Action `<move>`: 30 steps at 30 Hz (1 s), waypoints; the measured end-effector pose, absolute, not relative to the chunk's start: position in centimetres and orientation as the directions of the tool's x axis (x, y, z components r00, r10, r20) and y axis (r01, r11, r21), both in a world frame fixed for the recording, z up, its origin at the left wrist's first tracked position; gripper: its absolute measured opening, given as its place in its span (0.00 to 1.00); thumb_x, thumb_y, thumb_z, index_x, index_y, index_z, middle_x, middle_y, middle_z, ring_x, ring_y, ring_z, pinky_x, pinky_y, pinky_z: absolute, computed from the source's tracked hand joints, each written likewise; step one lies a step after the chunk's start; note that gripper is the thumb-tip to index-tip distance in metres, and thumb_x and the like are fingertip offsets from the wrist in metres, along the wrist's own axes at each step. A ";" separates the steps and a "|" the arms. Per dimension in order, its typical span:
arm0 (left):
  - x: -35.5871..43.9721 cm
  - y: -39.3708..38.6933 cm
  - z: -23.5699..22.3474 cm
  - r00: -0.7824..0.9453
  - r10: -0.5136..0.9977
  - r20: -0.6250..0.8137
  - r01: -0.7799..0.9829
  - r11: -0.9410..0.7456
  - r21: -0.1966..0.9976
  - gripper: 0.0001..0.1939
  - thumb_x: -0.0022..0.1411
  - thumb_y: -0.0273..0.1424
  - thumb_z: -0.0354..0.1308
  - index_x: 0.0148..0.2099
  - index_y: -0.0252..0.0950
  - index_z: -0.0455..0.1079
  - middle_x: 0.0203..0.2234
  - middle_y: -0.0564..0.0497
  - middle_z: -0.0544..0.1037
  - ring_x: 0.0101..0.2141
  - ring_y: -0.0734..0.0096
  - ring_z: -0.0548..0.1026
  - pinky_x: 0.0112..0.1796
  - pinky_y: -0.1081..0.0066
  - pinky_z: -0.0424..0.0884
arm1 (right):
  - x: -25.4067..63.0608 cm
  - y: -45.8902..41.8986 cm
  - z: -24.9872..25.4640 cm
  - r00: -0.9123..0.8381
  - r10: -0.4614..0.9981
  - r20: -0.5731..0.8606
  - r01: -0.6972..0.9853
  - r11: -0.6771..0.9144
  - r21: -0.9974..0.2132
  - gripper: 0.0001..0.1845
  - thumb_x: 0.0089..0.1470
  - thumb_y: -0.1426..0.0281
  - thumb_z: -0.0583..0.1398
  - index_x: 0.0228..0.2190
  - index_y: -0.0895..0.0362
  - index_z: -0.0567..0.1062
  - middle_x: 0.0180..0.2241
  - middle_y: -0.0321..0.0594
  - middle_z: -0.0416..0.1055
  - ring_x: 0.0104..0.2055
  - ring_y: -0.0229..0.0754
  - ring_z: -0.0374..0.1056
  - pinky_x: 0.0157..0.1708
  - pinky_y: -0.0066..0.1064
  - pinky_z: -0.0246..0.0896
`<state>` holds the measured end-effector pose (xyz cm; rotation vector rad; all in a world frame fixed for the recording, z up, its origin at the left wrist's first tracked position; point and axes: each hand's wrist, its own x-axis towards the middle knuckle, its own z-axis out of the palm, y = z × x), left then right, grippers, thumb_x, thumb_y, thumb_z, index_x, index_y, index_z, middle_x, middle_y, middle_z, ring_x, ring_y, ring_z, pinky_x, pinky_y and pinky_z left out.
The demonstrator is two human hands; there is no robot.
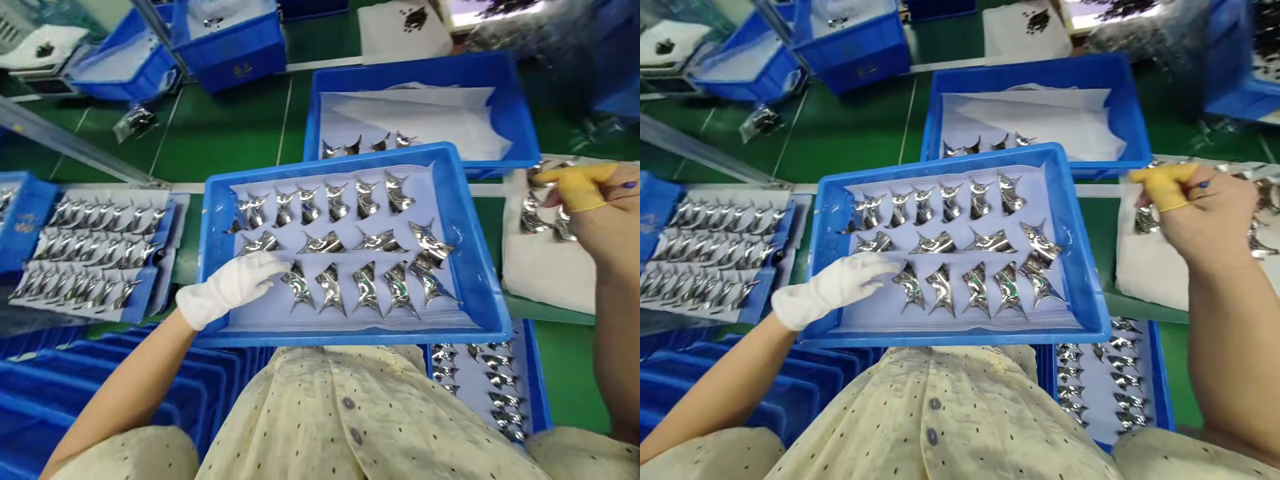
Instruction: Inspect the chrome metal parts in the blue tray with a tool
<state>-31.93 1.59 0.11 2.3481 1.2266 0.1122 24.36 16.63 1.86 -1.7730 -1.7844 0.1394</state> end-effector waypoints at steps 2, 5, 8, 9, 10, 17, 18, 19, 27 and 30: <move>-31.2 1.2 -1.4 0.677 0.722 -0.144 0.726 -0.621 0.295 0.21 0.67 0.23 0.53 0.59 0.39 0.74 0.52 0.43 0.80 0.49 0.60 0.79 0.54 0.60 0.75 | 18.4 15.8 3.4 -0.254 0.908 0.332 0.735 0.405 -0.544 0.16 0.67 0.58 0.63 0.44 0.55 0.87 0.39 0.55 0.83 0.36 0.39 0.77 0.33 0.36 0.65; -29.6 0.8 -2.9 0.711 0.689 -0.140 0.703 -0.704 0.099 0.19 0.68 0.19 0.51 0.55 0.37 0.75 0.46 0.44 0.82 0.42 0.64 0.79 0.46 0.65 0.76 | 10.3 15.3 4.5 -0.625 0.717 0.309 0.495 0.670 -0.554 0.10 0.62 0.61 0.66 0.40 0.51 0.87 0.35 0.43 0.84 0.32 0.37 0.75 0.31 0.32 0.63; -29.3 1.0 -3.3 0.733 0.674 -0.096 0.681 -0.724 0.111 0.16 0.69 0.18 0.50 0.45 0.35 0.78 0.38 0.44 0.82 0.36 0.65 0.79 0.39 0.68 0.75 | 4.5 15.5 4.3 -0.799 0.557 0.226 0.318 0.710 -0.628 0.07 0.61 0.66 0.66 0.39 0.51 0.86 0.35 0.39 0.84 0.29 0.35 0.71 0.30 0.30 0.60; -29.6 1.2 -3.1 0.741 0.669 -0.065 0.668 -0.723 0.176 0.16 0.70 0.19 0.49 0.44 0.35 0.78 0.37 0.45 0.83 0.36 0.66 0.79 0.38 0.68 0.75 | 3.0 15.6 4.2 -0.820 0.525 0.226 0.272 0.707 -0.653 0.07 0.61 0.66 0.66 0.39 0.52 0.85 0.35 0.38 0.84 0.29 0.35 0.70 0.31 0.30 0.60; -30.0 1.5 -2.8 0.742 0.670 -0.024 0.649 -0.710 0.272 0.16 0.71 0.21 0.49 0.43 0.35 0.79 0.37 0.45 0.83 0.36 0.66 0.79 0.40 0.68 0.75 | 1.6 15.6 4.1 -0.829 0.505 0.239 0.229 0.696 -0.680 0.08 0.62 0.66 0.65 0.39 0.53 0.85 0.35 0.39 0.83 0.30 0.35 0.70 0.32 0.30 0.61; -30.6 3.3 2.3 0.100 0.995 0.025 0.157 -0.041 0.987 0.09 0.61 0.36 0.68 0.33 0.36 0.77 0.23 0.51 0.79 0.23 0.71 0.74 0.27 0.71 0.72 | -6.4 13.4 3.0 -0.825 0.506 0.251 -0.064 0.358 -0.932 0.16 0.63 0.57 0.65 0.46 0.56 0.79 0.43 0.41 0.76 0.26 0.31 0.57 0.25 0.27 0.53; -30.2 3.5 2.9 0.022 0.999 -0.029 0.067 0.027 0.997 0.10 0.58 0.36 0.69 0.32 0.36 0.76 0.21 0.53 0.77 0.21 0.72 0.73 0.25 0.71 0.71 | -7.4 13.2 2.8 -0.811 0.534 0.240 -0.090 0.290 -0.953 0.18 0.62 0.54 0.65 0.44 0.56 0.79 0.42 0.40 0.75 0.25 0.31 0.55 0.25 0.27 0.53; -29.8 3.7 3.5 -0.018 0.998 -0.061 0.010 0.061 0.998 0.10 0.56 0.37 0.70 0.32 0.36 0.76 0.20 0.53 0.77 0.21 0.72 0.73 0.25 0.71 0.71 | -8.2 13.1 2.6 -0.787 0.574 0.226 -0.112 0.227 -0.967 0.20 0.62 0.51 0.65 0.40 0.56 0.78 0.39 0.38 0.74 0.25 0.31 0.55 0.25 0.27 0.52; -28.9 4.3 4.6 -0.204 0.906 0.370 0.357 -0.283 0.890 0.14 0.52 0.40 0.75 0.33 0.38 0.78 0.29 0.50 0.80 0.31 0.65 0.76 0.36 0.66 0.73 | -10.8 13.5 0.7 -0.812 0.583 -0.026 -0.090 -0.169 -0.981 0.31 0.54 0.39 0.65 0.33 0.55 0.70 0.18 0.24 0.51 0.19 0.31 0.39 0.20 0.27 0.34; -28.7 4.3 4.2 -0.114 0.861 0.495 0.478 -0.390 0.787 0.14 0.56 0.38 0.74 0.28 0.38 0.74 0.24 0.53 0.76 0.27 0.70 0.73 0.33 0.68 0.71 | -11.2 13.2 0.1 -0.809 0.585 -0.059 -0.069 -0.194 -0.979 0.33 0.51 0.37 0.65 0.32 0.55 0.69 0.19 0.25 0.50 0.20 0.31 0.39 0.20 0.27 0.34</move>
